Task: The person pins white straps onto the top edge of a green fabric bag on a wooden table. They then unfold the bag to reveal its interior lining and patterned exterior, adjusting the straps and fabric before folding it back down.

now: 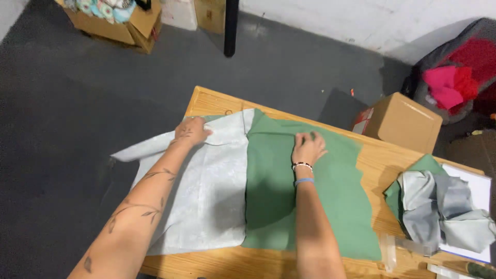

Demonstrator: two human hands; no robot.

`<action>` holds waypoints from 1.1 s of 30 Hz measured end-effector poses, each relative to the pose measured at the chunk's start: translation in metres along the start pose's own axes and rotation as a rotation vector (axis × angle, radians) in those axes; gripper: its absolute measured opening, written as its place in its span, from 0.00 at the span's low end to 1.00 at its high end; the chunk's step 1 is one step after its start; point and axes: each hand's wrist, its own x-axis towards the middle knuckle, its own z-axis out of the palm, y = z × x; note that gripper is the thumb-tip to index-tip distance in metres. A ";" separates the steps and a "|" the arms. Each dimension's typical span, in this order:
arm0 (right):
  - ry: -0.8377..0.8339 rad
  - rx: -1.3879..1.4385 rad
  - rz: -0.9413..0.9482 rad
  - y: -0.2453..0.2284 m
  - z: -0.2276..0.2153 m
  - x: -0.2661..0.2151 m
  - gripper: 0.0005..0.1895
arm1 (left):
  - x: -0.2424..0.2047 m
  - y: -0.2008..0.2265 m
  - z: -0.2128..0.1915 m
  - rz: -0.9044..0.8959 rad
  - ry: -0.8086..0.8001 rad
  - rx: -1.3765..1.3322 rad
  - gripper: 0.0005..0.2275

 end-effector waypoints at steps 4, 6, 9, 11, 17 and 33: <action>-0.256 0.192 -0.008 0.013 -0.014 -0.022 0.20 | 0.012 0.009 0.045 -0.055 0.065 0.050 0.21; -0.125 0.268 -0.147 0.025 -0.026 -0.034 0.18 | -0.027 0.038 0.039 0.032 0.453 0.113 0.26; 0.007 -0.021 -0.146 0.068 -0.031 -0.045 0.22 | -0.069 0.074 0.051 0.325 0.534 0.065 0.26; -0.073 -0.108 -0.114 0.074 -0.043 -0.068 0.27 | -0.089 0.085 0.074 0.404 0.451 -0.002 0.26; -0.098 -0.235 -0.156 0.099 -0.075 -0.133 0.33 | -0.146 0.089 0.109 0.419 0.132 -0.015 0.30; 0.121 0.126 0.058 0.245 -0.120 -0.208 0.26 | -0.201 0.077 0.184 0.604 -0.002 0.163 0.28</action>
